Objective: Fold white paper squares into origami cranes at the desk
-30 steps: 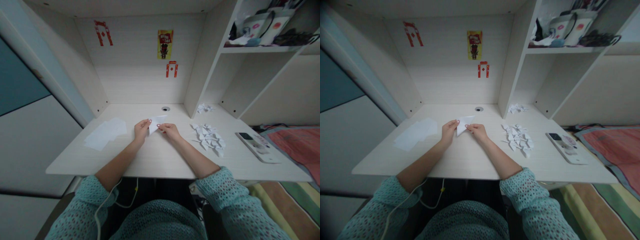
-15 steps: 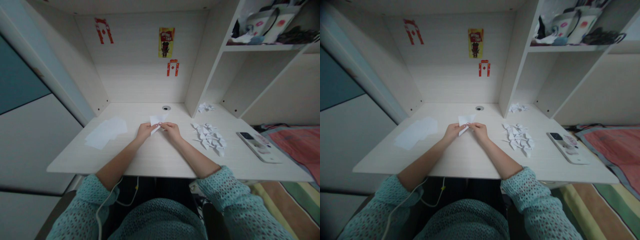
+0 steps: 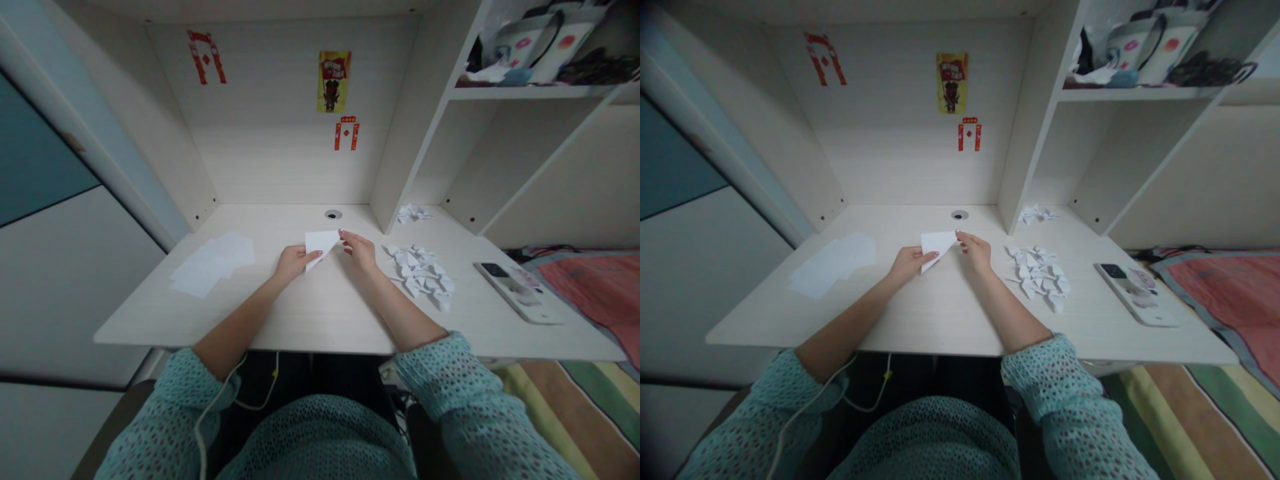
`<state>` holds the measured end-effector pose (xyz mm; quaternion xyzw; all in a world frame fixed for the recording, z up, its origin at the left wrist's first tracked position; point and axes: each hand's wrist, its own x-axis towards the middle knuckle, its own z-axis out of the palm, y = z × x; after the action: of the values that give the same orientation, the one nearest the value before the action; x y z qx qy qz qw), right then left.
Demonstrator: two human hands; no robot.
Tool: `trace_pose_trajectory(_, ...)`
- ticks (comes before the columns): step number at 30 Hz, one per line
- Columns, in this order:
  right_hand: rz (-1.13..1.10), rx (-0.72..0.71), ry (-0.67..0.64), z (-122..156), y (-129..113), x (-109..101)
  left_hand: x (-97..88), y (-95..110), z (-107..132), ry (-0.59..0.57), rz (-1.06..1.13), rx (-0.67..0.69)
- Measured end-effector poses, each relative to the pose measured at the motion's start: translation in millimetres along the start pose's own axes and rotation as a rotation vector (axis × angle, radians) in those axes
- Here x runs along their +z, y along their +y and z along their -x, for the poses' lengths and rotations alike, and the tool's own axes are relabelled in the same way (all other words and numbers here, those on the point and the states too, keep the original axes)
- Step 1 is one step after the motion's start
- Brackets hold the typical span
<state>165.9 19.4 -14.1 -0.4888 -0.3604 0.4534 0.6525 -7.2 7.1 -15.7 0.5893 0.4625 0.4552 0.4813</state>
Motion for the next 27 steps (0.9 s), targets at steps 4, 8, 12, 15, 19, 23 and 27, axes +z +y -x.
trace_pose_trajectory(4,0.018,-0.022,0.011,-5.5,2.7,-4.5,0.6,0.8,0.9,-0.008,-0.031,0.01)
trace_pose_trajectory(8,-0.047,-0.026,0.045,-7.6,6.2,-4.4,2.8,1.7,1.4,-0.003,-0.036,0.001)
trace_pose_trajectory(12,-0.121,-0.008,0.075,-8.6,7.4,-4.3,3.6,1.1,2.8,-0.002,-0.014,0.004)
trace_pose_trajectory(15,-0.151,0.018,0.102,-8.7,6.4,-6.8,2.4,-1.3,2.9,0.024,0.018,-0.016)
trace_pose_trajectory(19,-0.133,0.06,0.059,-5.0,5.6,-5.4,-0.3,-3.5,0.6,0.055,0.055,-0.033)
trace_pose_trajectory(23,0.024,0.076,-0.207,8.3,4.8,6.8,0.0,-1.4,-0.6,0.091,0.145,-0.029)
trace_pose_trajectory(27,0.143,0.009,-0.367,19.0,6.0,14.2,2.0,-0.8,-0.4,0.059,0.182,-0.018)
